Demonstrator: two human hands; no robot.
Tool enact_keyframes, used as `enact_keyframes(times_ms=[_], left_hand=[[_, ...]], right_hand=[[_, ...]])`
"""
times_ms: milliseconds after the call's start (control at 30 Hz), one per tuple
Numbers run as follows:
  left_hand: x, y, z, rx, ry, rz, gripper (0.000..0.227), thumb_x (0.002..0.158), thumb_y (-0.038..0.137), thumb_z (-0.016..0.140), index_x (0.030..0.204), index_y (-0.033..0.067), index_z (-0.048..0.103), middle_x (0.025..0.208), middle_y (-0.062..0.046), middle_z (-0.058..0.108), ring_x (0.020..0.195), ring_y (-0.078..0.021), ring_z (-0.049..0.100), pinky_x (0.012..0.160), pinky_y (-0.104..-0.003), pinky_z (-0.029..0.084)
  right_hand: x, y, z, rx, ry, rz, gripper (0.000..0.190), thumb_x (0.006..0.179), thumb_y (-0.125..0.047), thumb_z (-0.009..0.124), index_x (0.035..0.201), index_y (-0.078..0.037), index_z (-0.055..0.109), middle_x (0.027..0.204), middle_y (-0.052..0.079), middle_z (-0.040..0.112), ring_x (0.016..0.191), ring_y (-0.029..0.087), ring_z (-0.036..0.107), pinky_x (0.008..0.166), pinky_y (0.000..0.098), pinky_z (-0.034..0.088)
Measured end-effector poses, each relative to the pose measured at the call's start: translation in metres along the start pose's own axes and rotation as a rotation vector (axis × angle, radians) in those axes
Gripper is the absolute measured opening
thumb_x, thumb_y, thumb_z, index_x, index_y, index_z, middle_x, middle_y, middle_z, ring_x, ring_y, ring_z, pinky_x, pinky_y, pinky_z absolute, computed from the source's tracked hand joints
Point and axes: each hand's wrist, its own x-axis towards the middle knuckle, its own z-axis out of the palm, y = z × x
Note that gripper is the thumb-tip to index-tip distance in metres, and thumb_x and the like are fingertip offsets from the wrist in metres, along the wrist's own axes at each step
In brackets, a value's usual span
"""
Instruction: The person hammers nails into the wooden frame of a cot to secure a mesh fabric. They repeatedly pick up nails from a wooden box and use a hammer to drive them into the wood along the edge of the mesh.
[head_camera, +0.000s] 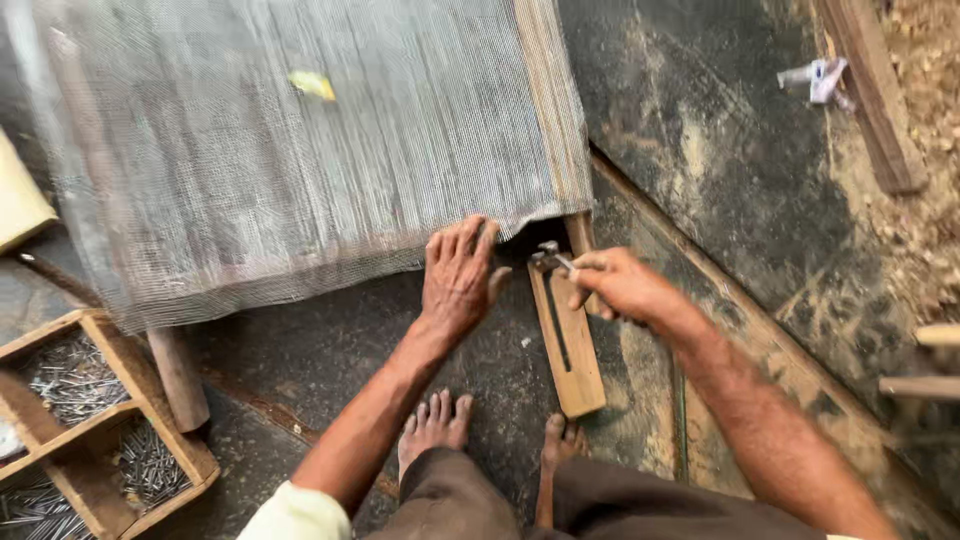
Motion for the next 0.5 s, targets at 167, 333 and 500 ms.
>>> enact_keyframes(times_ms=[167, 333, 500], left_hand=[[0.026, -0.026, 0.018, 0.175, -0.116, 0.185, 0.029, 0.089, 0.017, 0.071, 0.116, 0.0066, 0.071, 0.112, -0.011, 0.068, 0.101, -0.0228, 0.061, 0.083, -0.041, 0.051], [0.024, -0.037, 0.034, 0.060, -0.354, 0.001, 0.013, 0.102, 0.016, 0.065, 0.096, 0.0077, 0.073, 0.091, -0.007, 0.067, 0.080, -0.0175, 0.057, 0.071, -0.036, 0.051], [0.049, -0.041, 0.028, -0.094, -0.396, -0.190, 0.025, 0.102, 0.026, 0.066, 0.088, 0.0066, 0.073, 0.082, -0.008, 0.066, 0.072, -0.0173, 0.054, 0.066, -0.035, 0.050]], right_hand=[[0.004, -0.016, 0.011, -0.017, 0.050, -0.112, 0.032, 0.098, -0.020, 0.057, 0.120, -0.001, 0.071, 0.079, 0.007, 0.077, 0.042, 0.009, 0.051, 0.039, 0.0256, 0.041], [0.003, -0.038, 0.010, -0.081, 0.094, -0.114, 0.032, 0.098, -0.020, 0.057, 0.121, -0.003, 0.070, 0.079, 0.007, 0.078, 0.043, 0.008, 0.053, 0.039, 0.0255, 0.042], [0.007, -0.054, 0.011, -0.106, 0.096, -0.119, 0.032, 0.099, -0.020, 0.058, 0.121, -0.001, 0.071, 0.080, 0.013, 0.078, 0.044, 0.010, 0.052, 0.040, 0.0269, 0.042]])
